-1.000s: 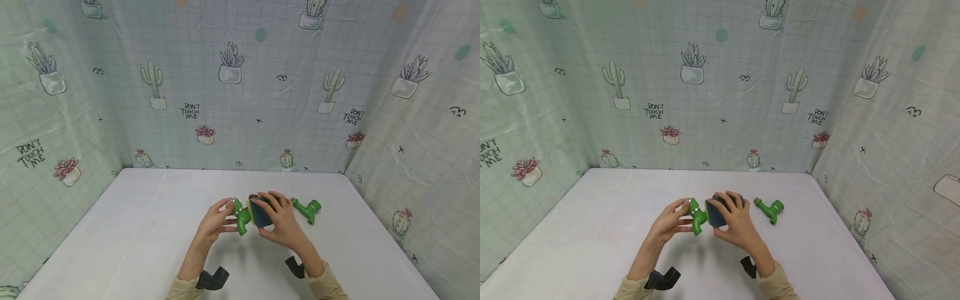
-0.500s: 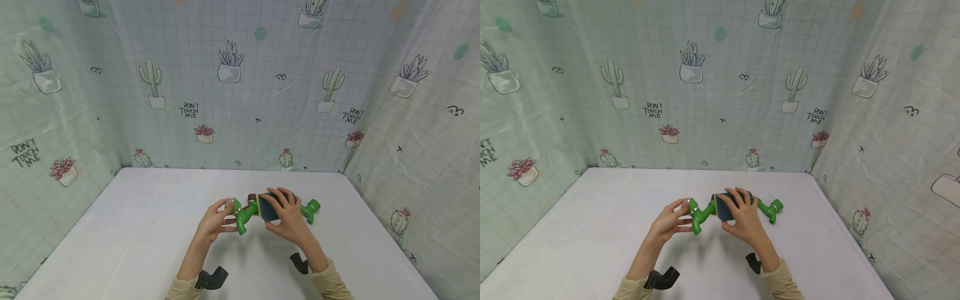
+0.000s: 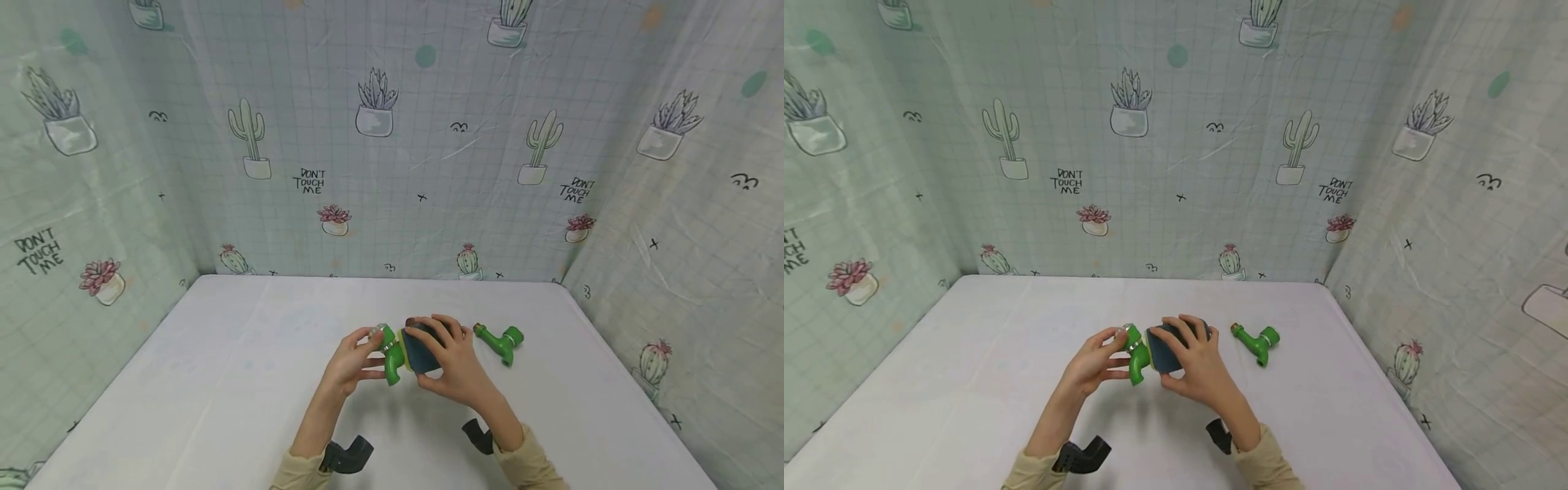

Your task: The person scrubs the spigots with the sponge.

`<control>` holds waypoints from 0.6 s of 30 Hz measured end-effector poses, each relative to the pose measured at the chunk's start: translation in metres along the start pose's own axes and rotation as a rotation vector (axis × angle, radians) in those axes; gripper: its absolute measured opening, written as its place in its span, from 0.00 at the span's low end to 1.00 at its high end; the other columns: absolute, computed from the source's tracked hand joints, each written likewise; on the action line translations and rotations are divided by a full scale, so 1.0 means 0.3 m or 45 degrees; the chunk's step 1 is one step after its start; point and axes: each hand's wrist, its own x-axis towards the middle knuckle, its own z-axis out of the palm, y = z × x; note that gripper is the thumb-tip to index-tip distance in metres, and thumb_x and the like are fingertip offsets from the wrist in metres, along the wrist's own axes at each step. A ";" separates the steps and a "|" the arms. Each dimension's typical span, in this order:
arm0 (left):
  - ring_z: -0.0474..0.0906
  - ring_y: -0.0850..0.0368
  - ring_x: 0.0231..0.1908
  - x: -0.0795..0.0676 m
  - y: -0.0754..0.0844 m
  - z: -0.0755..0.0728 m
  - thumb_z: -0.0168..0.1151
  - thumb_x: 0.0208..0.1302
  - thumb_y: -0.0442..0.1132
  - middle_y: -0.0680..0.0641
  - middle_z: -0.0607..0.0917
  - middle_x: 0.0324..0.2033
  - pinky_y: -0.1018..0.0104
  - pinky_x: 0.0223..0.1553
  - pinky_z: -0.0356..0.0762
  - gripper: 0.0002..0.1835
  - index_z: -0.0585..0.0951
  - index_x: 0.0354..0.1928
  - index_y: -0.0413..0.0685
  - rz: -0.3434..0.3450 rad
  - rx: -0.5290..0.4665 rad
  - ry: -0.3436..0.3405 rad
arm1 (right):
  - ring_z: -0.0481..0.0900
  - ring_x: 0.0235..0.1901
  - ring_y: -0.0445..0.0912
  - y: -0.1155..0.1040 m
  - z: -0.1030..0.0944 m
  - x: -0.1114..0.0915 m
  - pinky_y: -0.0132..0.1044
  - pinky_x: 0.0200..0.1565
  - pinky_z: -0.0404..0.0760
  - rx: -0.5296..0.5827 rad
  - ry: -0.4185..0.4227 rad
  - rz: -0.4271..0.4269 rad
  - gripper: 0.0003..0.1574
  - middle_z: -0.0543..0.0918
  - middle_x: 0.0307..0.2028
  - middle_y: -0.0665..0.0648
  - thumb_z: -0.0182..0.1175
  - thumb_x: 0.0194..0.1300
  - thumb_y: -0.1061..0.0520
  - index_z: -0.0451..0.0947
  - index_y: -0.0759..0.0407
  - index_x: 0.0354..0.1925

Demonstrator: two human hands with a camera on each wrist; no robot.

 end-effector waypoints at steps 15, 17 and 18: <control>0.81 0.44 0.37 0.002 -0.015 -0.005 0.51 0.65 0.45 0.34 0.78 0.45 0.54 0.30 0.82 0.22 0.68 0.55 0.38 -0.033 0.008 -0.013 | 0.61 0.54 0.53 0.054 0.001 -0.016 0.56 0.36 0.64 -0.186 0.085 0.099 0.44 0.70 0.56 0.56 0.68 0.39 0.47 0.67 0.45 0.57; 0.81 0.45 0.36 0.003 -0.013 -0.004 0.51 0.64 0.46 0.34 0.78 0.45 0.55 0.30 0.82 0.22 0.68 0.55 0.38 -0.041 0.009 -0.008 | 0.60 0.54 0.53 0.044 -0.005 -0.012 0.54 0.37 0.64 -0.162 0.091 0.105 0.44 0.69 0.56 0.55 0.68 0.38 0.46 0.67 0.44 0.58; 0.81 0.45 0.36 0.003 -0.012 -0.003 0.51 0.64 0.46 0.34 0.78 0.45 0.55 0.29 0.82 0.22 0.68 0.55 0.38 -0.042 0.012 -0.009 | 0.60 0.54 0.52 0.036 -0.007 -0.009 0.53 0.37 0.63 -0.146 0.090 0.100 0.44 0.69 0.56 0.54 0.68 0.38 0.45 0.67 0.44 0.58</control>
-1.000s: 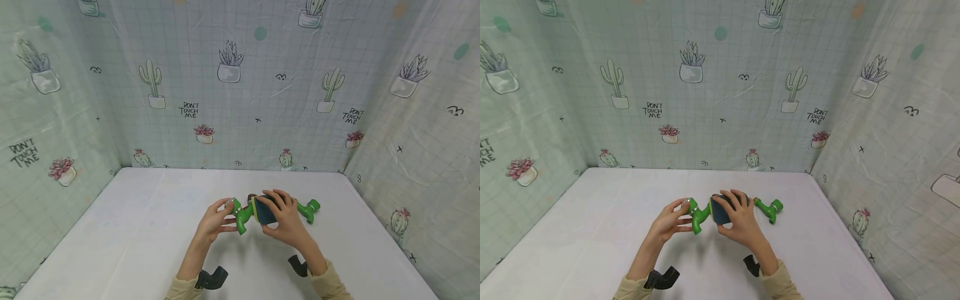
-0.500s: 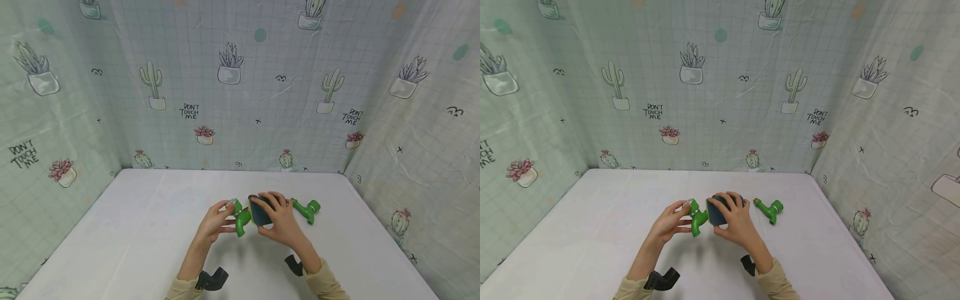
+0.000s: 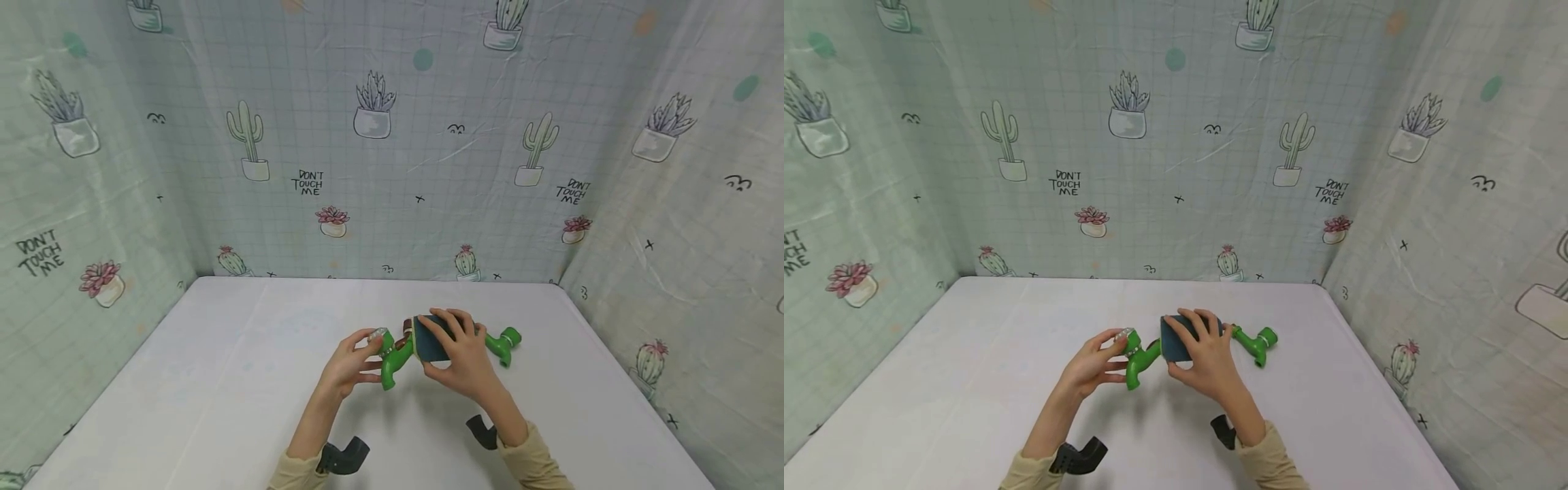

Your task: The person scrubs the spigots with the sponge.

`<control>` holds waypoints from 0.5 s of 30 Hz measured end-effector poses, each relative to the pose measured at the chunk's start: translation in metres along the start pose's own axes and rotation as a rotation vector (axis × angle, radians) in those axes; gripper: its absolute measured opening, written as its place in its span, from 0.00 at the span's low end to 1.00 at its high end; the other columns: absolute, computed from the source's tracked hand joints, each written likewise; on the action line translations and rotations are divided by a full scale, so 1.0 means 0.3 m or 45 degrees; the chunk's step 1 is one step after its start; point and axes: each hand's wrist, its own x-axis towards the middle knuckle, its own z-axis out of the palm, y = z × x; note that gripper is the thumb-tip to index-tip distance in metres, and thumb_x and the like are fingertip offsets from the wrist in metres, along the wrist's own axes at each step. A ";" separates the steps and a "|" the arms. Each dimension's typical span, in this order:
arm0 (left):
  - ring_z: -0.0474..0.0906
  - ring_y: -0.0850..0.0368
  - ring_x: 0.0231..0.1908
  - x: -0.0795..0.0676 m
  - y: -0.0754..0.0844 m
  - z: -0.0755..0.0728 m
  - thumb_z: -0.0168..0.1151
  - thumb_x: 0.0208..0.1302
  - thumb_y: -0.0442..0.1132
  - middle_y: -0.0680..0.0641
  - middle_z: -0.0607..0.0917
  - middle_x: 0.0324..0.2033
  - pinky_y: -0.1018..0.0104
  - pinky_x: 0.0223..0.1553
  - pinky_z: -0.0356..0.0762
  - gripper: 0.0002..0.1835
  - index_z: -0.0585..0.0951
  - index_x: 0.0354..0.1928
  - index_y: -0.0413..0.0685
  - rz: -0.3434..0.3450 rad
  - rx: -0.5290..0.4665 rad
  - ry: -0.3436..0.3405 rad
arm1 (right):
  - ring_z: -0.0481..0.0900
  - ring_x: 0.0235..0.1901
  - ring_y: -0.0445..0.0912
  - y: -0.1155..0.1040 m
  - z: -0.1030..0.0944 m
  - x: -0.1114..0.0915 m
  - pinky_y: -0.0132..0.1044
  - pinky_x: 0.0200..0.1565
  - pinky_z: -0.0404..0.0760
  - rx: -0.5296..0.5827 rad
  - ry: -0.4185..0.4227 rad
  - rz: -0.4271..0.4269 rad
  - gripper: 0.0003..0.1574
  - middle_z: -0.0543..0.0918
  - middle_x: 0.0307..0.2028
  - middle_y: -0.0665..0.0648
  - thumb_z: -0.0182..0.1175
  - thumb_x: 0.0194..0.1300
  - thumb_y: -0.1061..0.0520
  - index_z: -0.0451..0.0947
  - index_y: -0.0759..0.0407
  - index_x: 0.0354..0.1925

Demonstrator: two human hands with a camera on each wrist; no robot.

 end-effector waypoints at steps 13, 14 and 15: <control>0.81 0.48 0.35 -0.004 0.017 0.009 0.51 0.64 0.44 0.38 0.80 0.40 0.59 0.28 0.82 0.21 0.69 0.54 0.37 0.033 0.034 -0.044 | 0.61 0.52 0.53 -0.003 0.018 0.006 0.52 0.37 0.64 0.008 -0.060 0.000 0.42 0.69 0.55 0.55 0.66 0.40 0.45 0.67 0.43 0.58; 0.82 0.48 0.35 -0.004 0.017 0.008 0.51 0.65 0.44 0.38 0.80 0.39 0.59 0.29 0.82 0.21 0.69 0.54 0.38 0.026 0.032 -0.044 | 0.61 0.52 0.53 0.002 0.019 0.006 0.52 0.37 0.64 0.002 -0.064 0.004 0.42 0.69 0.55 0.55 0.66 0.41 0.45 0.67 0.43 0.58; 0.81 0.49 0.35 -0.005 0.016 0.007 0.51 0.65 0.44 0.38 0.80 0.40 0.59 0.29 0.82 0.21 0.69 0.55 0.38 0.021 0.029 -0.044 | 0.61 0.52 0.53 0.008 0.020 0.006 0.53 0.37 0.64 -0.003 -0.066 0.007 0.42 0.69 0.55 0.55 0.66 0.41 0.45 0.67 0.43 0.58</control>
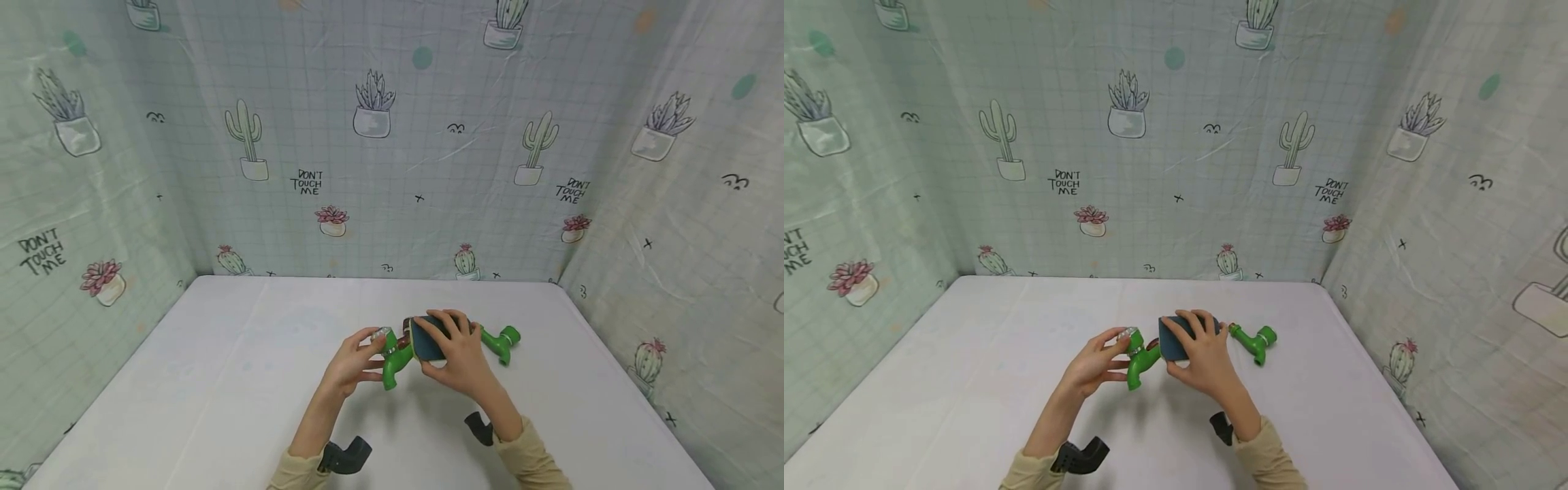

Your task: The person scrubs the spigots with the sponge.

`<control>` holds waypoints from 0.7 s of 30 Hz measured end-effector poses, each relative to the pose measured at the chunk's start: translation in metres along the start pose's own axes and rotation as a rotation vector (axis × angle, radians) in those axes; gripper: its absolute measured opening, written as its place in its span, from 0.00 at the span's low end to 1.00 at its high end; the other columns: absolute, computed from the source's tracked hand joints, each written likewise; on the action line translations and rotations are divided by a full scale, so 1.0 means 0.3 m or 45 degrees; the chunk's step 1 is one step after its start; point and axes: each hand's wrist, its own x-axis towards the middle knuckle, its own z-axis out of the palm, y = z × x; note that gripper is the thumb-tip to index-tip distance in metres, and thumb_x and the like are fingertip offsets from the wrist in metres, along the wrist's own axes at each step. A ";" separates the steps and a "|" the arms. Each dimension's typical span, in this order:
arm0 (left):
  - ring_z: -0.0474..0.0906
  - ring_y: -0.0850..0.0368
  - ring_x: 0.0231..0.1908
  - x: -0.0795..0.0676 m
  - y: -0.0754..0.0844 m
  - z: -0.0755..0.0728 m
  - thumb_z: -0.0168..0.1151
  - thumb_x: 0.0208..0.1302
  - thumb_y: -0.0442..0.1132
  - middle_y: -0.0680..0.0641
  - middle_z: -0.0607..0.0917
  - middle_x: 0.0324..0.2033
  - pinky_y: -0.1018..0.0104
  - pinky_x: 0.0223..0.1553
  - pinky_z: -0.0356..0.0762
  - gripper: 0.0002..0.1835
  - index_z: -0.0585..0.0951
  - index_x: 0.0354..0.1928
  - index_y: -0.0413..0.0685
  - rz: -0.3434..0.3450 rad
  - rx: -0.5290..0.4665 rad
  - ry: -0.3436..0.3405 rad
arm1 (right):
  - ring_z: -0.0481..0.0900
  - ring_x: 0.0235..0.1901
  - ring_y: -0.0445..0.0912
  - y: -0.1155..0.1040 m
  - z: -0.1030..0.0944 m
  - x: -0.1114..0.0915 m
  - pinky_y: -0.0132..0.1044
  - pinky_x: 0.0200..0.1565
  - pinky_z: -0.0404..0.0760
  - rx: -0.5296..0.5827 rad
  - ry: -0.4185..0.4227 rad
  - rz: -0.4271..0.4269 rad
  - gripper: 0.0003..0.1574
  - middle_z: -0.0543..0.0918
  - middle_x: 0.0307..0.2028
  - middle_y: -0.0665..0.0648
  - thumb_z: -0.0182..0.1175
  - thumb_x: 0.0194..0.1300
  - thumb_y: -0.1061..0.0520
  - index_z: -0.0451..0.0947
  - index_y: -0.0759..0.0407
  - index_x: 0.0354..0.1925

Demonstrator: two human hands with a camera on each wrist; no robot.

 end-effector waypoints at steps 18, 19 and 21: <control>0.79 0.37 0.41 0.006 -0.005 -0.011 0.51 0.64 0.48 0.29 0.75 0.47 0.58 0.30 0.82 0.25 0.66 0.57 0.37 -0.004 -0.030 0.054 | 0.60 0.52 0.50 -0.051 -0.016 0.010 0.47 0.36 0.61 0.102 0.000 -0.068 0.44 0.69 0.56 0.54 0.68 0.40 0.44 0.66 0.43 0.59; 0.79 0.37 0.41 0.005 -0.004 -0.010 0.51 0.64 0.48 0.30 0.75 0.47 0.58 0.30 0.82 0.25 0.66 0.57 0.37 0.000 -0.027 0.048 | 0.60 0.51 0.50 -0.055 -0.014 0.012 0.47 0.36 0.61 0.103 -0.002 -0.073 0.44 0.69 0.55 0.55 0.68 0.40 0.44 0.66 0.44 0.59; 0.79 0.38 0.40 0.005 -0.003 -0.008 0.51 0.64 0.47 0.30 0.76 0.47 0.58 0.30 0.82 0.25 0.67 0.57 0.37 0.007 -0.015 0.036 | 0.60 0.51 0.51 -0.057 -0.008 0.014 0.47 0.35 0.62 0.085 0.002 -0.075 0.44 0.69 0.55 0.55 0.68 0.40 0.44 0.67 0.44 0.58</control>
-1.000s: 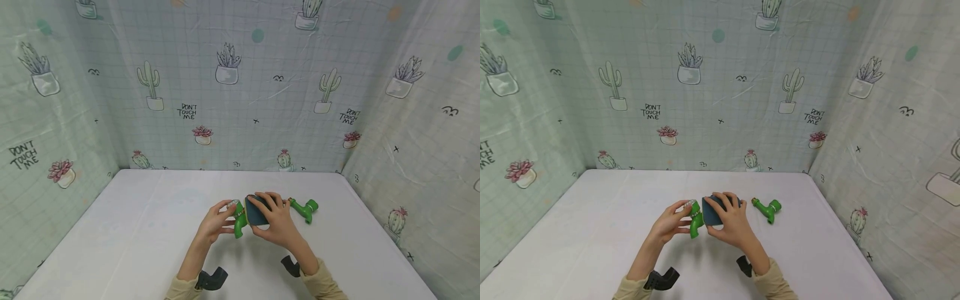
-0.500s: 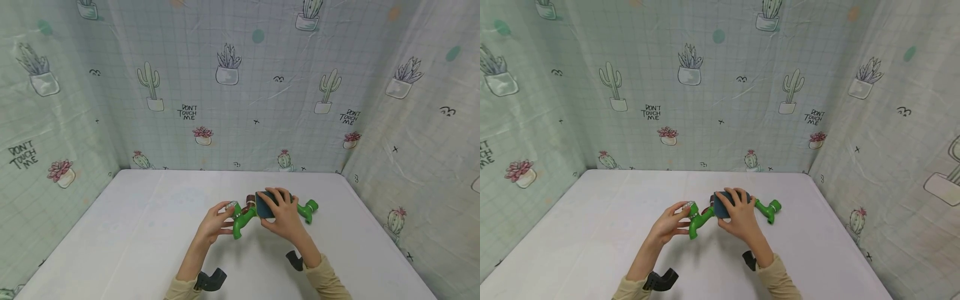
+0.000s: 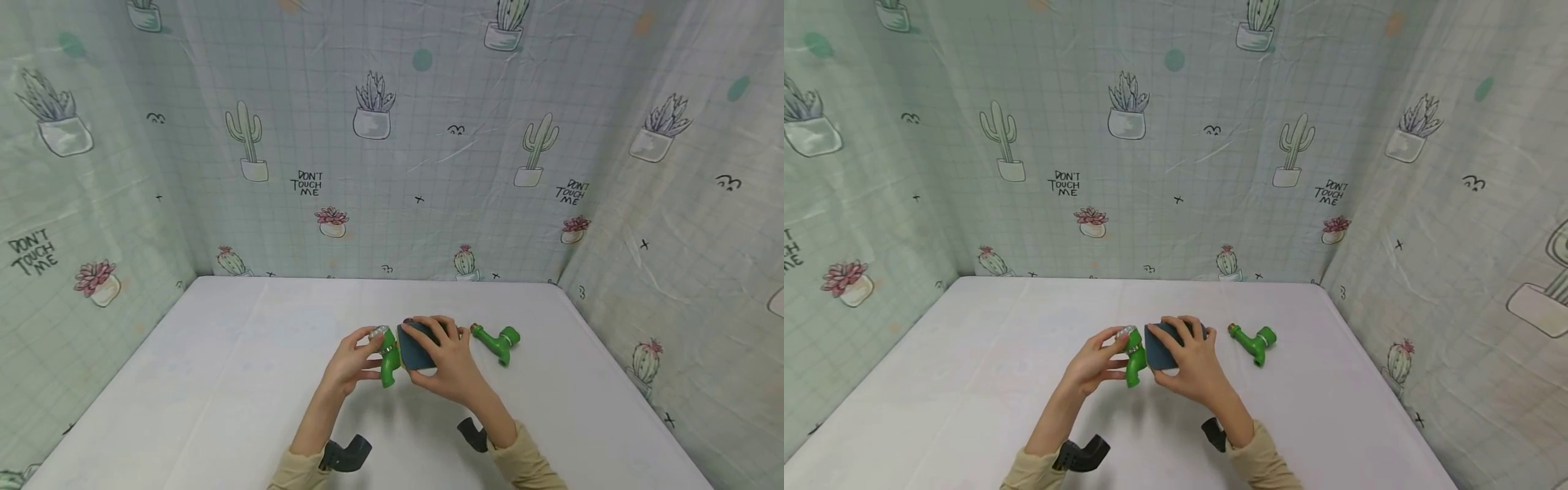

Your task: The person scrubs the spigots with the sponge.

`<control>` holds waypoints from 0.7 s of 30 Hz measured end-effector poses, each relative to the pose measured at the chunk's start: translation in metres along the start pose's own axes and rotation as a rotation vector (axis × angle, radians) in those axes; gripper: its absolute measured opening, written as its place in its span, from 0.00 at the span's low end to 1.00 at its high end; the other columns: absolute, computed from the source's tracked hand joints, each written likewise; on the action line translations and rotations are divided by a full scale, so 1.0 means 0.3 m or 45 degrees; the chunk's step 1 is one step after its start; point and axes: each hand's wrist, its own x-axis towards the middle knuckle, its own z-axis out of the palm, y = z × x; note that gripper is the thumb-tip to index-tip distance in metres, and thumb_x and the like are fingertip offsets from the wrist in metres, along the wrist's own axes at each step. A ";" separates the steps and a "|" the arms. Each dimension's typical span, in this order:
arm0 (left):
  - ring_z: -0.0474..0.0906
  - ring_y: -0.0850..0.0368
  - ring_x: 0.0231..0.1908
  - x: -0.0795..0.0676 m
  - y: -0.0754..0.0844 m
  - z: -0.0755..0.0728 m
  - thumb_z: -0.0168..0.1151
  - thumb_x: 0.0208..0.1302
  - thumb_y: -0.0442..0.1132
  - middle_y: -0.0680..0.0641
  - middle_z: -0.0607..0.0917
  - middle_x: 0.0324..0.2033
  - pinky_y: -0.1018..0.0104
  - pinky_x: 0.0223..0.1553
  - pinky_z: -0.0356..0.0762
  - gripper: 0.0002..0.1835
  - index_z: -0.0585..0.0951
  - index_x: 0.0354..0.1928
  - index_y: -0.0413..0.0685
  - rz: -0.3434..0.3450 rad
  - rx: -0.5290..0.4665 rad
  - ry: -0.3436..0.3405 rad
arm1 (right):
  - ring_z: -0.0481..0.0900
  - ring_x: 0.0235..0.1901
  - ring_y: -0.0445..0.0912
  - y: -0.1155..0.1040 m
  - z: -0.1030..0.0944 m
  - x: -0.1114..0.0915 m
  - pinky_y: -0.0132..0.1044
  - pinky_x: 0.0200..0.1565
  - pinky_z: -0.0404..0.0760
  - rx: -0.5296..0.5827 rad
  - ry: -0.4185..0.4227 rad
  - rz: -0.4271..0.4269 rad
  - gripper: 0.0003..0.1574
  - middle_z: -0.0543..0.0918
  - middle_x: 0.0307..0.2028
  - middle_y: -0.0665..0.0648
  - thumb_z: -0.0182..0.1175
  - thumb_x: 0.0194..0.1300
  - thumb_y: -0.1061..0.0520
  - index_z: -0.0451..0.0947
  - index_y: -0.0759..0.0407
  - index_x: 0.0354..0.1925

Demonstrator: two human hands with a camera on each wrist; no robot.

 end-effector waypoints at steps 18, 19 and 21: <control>0.79 0.37 0.40 0.009 -0.018 -0.010 0.50 0.65 0.47 0.31 0.76 0.44 0.57 0.31 0.82 0.24 0.67 0.55 0.37 -0.035 -0.045 0.053 | 0.61 0.51 0.52 0.070 0.016 -0.008 0.50 0.36 0.64 0.000 0.058 0.220 0.46 0.69 0.56 0.55 0.71 0.40 0.49 0.65 0.46 0.59; 0.79 0.37 0.40 0.011 -0.019 -0.009 0.50 0.64 0.47 0.32 0.76 0.43 0.56 0.32 0.82 0.24 0.68 0.55 0.36 -0.036 -0.058 0.059 | 0.61 0.51 0.52 0.063 0.014 -0.010 0.49 0.36 0.64 0.046 0.057 0.196 0.46 0.69 0.56 0.55 0.71 0.40 0.49 0.65 0.46 0.59; 0.79 0.37 0.39 0.017 -0.020 -0.007 0.50 0.65 0.47 0.34 0.77 0.41 0.56 0.32 0.82 0.23 0.68 0.53 0.35 -0.035 -0.092 0.067 | 0.60 0.51 0.50 0.047 0.012 -0.012 0.47 0.37 0.66 0.124 0.032 0.129 0.46 0.69 0.56 0.54 0.70 0.41 0.48 0.64 0.46 0.59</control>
